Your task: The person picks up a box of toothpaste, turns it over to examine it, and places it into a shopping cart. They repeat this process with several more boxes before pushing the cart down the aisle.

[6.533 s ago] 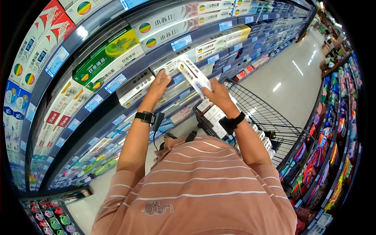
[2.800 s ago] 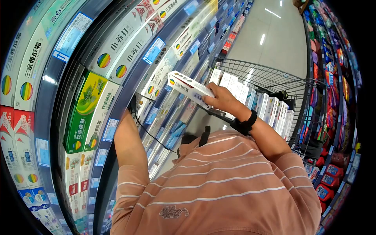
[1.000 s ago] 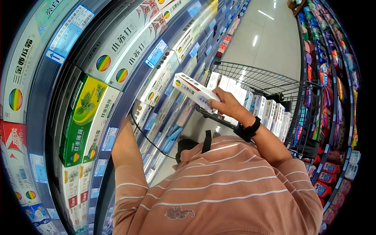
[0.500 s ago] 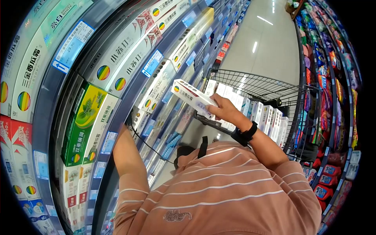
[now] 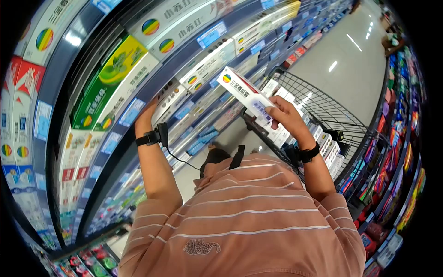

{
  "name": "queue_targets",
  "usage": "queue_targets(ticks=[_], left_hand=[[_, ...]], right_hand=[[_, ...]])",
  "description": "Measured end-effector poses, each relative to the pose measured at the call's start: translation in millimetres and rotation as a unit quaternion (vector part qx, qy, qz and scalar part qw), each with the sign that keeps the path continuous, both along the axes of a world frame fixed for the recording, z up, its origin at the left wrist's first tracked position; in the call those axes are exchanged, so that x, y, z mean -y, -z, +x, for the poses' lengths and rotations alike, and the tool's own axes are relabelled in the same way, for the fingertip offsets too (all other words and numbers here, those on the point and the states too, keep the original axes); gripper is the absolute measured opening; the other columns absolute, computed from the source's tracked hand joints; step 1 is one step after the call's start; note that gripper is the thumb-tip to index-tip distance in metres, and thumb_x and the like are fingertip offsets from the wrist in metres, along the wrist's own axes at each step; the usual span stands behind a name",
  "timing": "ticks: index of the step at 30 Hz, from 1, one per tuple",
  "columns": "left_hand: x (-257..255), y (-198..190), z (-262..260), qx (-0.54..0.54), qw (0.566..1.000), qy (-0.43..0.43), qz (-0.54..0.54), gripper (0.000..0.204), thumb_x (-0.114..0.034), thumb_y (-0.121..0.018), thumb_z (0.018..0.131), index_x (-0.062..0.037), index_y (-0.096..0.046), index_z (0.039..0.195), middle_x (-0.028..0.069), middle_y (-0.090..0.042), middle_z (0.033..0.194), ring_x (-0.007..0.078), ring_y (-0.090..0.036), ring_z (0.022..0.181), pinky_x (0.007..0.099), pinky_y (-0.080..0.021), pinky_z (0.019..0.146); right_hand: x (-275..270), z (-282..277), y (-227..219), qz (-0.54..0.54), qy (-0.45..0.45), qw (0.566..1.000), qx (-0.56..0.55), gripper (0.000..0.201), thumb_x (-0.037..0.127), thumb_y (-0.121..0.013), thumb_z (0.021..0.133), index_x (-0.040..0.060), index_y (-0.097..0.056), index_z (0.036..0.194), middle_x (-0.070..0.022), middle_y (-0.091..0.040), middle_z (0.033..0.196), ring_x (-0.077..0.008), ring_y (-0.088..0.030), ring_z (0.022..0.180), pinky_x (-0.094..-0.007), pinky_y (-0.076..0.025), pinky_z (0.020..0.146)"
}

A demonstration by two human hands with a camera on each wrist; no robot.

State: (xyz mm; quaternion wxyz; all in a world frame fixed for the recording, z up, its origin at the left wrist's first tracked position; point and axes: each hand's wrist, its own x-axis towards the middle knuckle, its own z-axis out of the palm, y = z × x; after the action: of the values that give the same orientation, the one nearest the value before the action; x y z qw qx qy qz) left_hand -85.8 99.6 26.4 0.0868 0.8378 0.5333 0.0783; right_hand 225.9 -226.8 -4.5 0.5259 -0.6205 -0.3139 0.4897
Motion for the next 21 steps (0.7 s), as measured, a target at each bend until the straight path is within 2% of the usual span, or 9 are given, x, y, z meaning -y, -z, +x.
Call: queue_targets(ticks=[1,5,12,21], left_hand=[[7,3,-3,0.045,0.999,-0.004,-0.011,0.051,-0.046,-0.055,0.100,-0.0057,-0.066,0.128,0.0188,-0.063,0.134,0.0392,-0.056,0.127,0.0443,-0.040,0.109],[-1,42,-34,0.140,0.982,0.040,0.121,0.048,-0.042,-0.056,0.099,-0.0069,-0.062,0.132,0.0193,-0.060,0.137,0.0412,-0.055,0.125,0.0466,-0.042,0.107],[-18,35,-32,0.102,0.985,-0.008,0.137,0.049,-0.042,-0.056,0.099,-0.0067,-0.061,0.132,0.0196,-0.060,0.137,0.0416,-0.055,0.126,0.0469,-0.042,0.107],[-22,32,-34,0.083,0.987,-0.029,0.131,0.049,-0.042,-0.056,0.099,-0.0063,-0.061,0.133,0.0199,-0.060,0.137,0.0420,-0.054,0.126,0.0471,-0.042,0.107]], right_hand=[[0,0,-1,0.000,-0.009,1.000,-0.004,0.035,0.025,-0.066,0.093,-0.0011,-0.062,0.115,-0.0020,-0.061,0.083,-0.0076,-0.057,0.058,-0.0220,-0.047,0.053],[-2,-2,3,-0.006,-0.056,0.998,-0.019,0.034,0.028,-0.066,0.093,0.0009,-0.063,0.114,-0.0006,-0.061,0.083,-0.0070,-0.058,0.058,-0.0214,-0.046,0.054],[-9,-16,3,-0.055,-0.117,0.992,-0.010,0.041,0.033,-0.067,0.091,0.0025,-0.064,0.118,-0.0025,-0.064,0.084,-0.0077,-0.059,0.060,-0.0217,-0.048,0.055],[-19,-21,11,-0.059,-0.122,0.991,-0.012,0.042,0.033,-0.067,0.091,0.0010,-0.063,0.118,-0.0033,-0.064,0.085,-0.0084,-0.059,0.060,-0.0222,-0.048,0.055]])
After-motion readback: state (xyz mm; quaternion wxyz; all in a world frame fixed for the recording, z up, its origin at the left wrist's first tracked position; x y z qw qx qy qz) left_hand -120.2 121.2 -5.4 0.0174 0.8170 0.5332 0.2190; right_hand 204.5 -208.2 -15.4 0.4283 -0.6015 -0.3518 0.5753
